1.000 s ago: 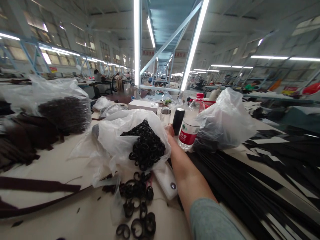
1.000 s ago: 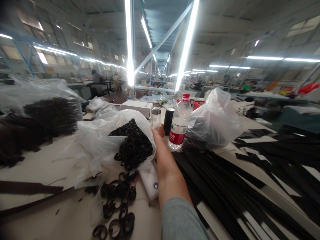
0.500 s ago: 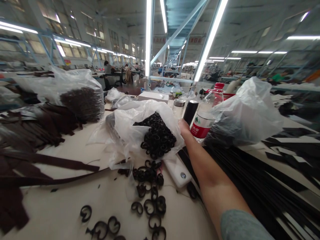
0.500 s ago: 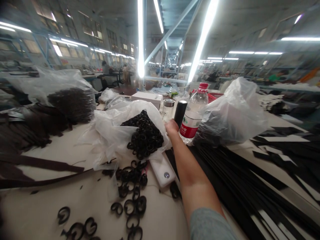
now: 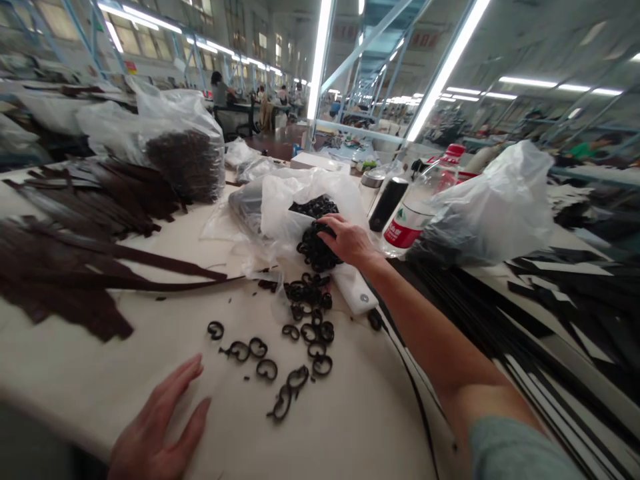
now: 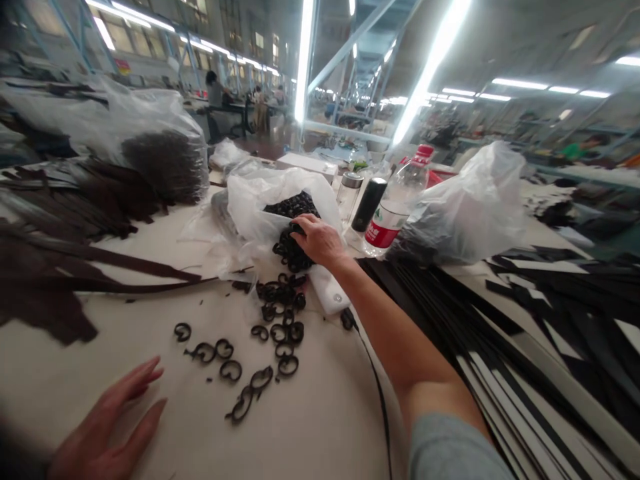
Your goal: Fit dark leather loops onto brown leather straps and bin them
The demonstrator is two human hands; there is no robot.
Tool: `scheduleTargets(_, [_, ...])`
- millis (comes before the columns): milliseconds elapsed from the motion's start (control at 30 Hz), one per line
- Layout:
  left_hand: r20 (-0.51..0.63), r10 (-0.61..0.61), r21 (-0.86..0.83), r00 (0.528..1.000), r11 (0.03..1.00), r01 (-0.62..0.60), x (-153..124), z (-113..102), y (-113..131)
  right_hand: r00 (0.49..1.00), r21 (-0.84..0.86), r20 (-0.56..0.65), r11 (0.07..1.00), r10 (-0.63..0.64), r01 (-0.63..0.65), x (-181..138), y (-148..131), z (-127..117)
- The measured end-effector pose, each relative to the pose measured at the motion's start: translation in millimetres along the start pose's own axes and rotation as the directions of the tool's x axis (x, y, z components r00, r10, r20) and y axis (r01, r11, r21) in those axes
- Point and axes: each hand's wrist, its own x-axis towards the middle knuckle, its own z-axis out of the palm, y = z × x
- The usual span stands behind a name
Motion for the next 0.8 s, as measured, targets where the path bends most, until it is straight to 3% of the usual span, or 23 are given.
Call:
scheduleTargets(133, [0.027, 0.012, 0.011, 1.0, 1.0, -0.013, 9.5, -5.9, 15.7, 0.992, -0.032, 0.123, 0.999, -0.02, 0.024, -6.0, -3.3, 20.6])
scheduleTargets(333, [0.009, 0.053, -0.005, 0.999, 0.999, -0.053, 10.1, -3.8, 16.0, 0.983, -0.106, 0.183, 0.993, -0.024, 0.044, -25.6, -4.5, 21.5])
scheduleTargets(600, [-0.01, 0.077, -0.007, 0.997, 0.997, -0.077, 12.1, -5.0, 17.2, 0.992, -0.151, 0.122, 0.988, -0.013, 0.031, -41.8, -2.1, 18.9])
scheduleTargets(800, [-0.018, 0.07, -0.017, 0.997, 0.997, -0.07, 13.4, -5.6, 18.3, 0.997, -0.119, 0.066, 0.992, -0.032, 0.04, -57.8, -21.5, 8.4])
